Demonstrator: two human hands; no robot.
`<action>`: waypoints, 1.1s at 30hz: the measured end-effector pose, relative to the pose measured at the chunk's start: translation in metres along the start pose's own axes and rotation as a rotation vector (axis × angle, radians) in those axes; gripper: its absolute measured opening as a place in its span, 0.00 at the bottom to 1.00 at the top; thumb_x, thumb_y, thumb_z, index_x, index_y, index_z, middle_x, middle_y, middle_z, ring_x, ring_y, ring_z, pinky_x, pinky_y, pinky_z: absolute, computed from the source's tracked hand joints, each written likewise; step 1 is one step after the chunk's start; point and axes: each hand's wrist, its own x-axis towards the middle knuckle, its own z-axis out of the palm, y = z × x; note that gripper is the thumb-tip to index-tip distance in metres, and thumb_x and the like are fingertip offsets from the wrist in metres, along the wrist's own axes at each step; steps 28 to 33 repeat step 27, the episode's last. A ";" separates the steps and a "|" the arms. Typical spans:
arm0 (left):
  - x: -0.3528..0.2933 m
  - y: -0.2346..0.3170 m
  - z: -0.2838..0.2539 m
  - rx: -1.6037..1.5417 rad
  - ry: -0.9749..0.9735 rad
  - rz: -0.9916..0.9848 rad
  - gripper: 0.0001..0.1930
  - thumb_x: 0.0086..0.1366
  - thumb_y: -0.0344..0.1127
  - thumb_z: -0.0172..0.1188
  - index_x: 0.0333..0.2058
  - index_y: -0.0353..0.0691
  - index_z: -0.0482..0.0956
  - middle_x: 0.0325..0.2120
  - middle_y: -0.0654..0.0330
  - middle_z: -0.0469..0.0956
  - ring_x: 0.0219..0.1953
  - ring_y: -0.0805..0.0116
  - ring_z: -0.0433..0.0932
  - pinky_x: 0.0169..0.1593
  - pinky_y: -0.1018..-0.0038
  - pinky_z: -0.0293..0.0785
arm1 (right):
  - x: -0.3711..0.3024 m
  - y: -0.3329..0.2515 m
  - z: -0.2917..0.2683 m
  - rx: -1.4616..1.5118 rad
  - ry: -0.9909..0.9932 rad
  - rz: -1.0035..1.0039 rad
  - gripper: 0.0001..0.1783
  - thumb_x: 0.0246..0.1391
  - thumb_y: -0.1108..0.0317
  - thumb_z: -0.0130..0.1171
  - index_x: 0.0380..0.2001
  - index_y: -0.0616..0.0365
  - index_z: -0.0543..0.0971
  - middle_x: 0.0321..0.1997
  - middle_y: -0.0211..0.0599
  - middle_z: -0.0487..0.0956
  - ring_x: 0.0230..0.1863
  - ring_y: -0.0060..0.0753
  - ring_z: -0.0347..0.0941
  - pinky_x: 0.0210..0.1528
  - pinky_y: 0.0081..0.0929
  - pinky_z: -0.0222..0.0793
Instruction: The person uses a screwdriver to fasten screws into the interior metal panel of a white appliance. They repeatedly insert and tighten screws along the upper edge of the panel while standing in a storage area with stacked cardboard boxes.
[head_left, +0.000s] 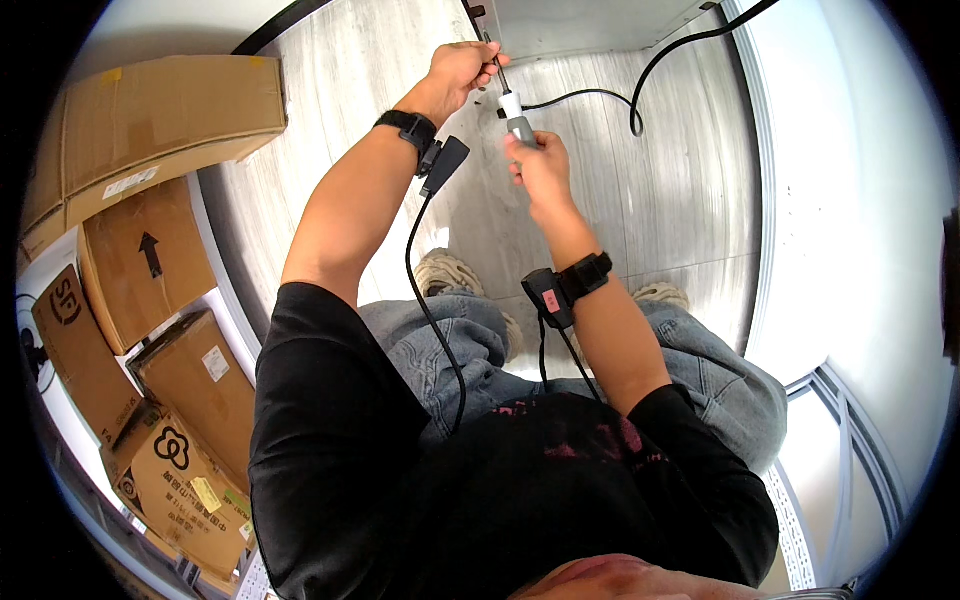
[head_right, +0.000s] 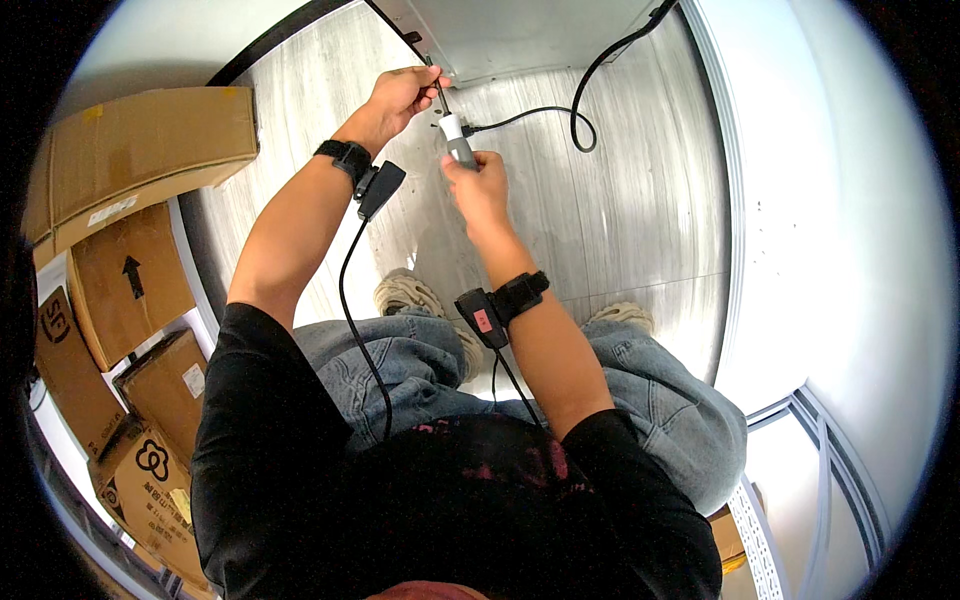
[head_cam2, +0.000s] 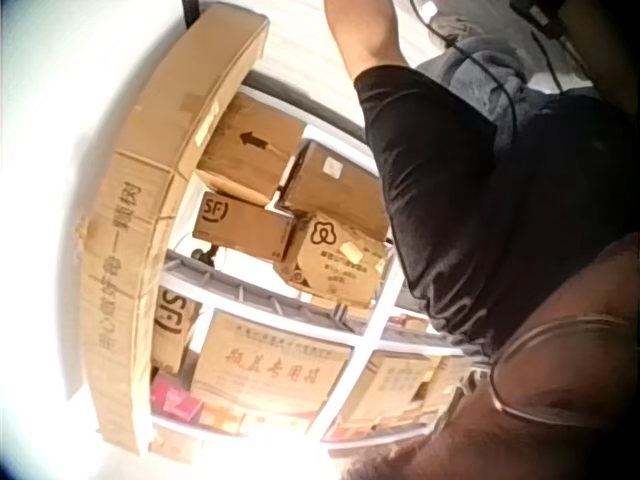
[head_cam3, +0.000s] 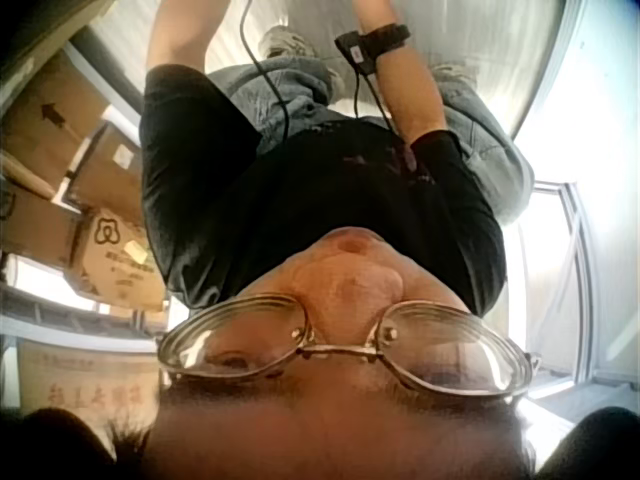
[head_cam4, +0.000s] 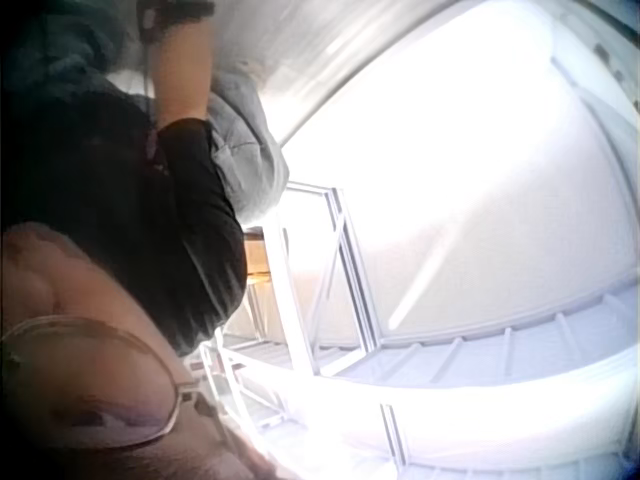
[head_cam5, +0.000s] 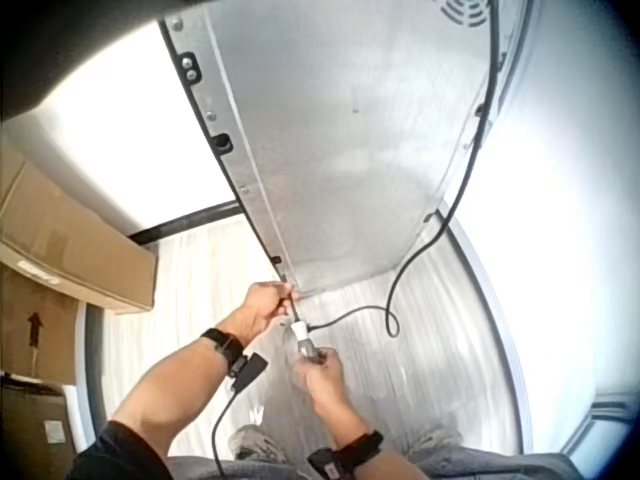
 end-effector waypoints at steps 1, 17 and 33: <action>-0.001 0.000 0.000 0.000 -0.002 0.007 0.11 0.68 0.32 0.47 0.42 0.32 0.73 0.31 0.58 0.80 0.20 0.81 0.69 0.22 0.84 0.68 | 0.002 0.000 -0.002 0.032 -0.009 0.020 0.20 0.57 0.54 0.54 0.37 0.63 0.72 0.30 0.31 0.73 0.23 0.24 0.69 0.22 0.23 0.65; 0.000 -0.004 -0.002 0.006 0.012 0.008 0.08 0.64 0.32 0.54 0.39 0.35 0.77 0.30 0.61 0.80 0.23 0.81 0.70 0.27 0.85 0.70 | 0.009 -0.002 -0.005 0.186 -0.033 0.085 0.16 0.58 0.58 0.52 0.40 0.61 0.71 0.30 0.37 0.75 0.24 0.26 0.70 0.27 0.24 0.66; 0.003 -0.004 -0.012 -0.087 -0.136 -0.014 0.10 0.64 0.32 0.53 0.44 0.41 0.74 0.33 0.64 0.80 0.26 0.81 0.73 0.29 0.83 0.72 | 0.007 -0.005 -0.009 0.065 -0.123 0.023 0.33 0.46 0.47 0.64 0.46 0.56 0.65 0.41 0.40 0.74 0.26 0.28 0.71 0.24 0.26 0.66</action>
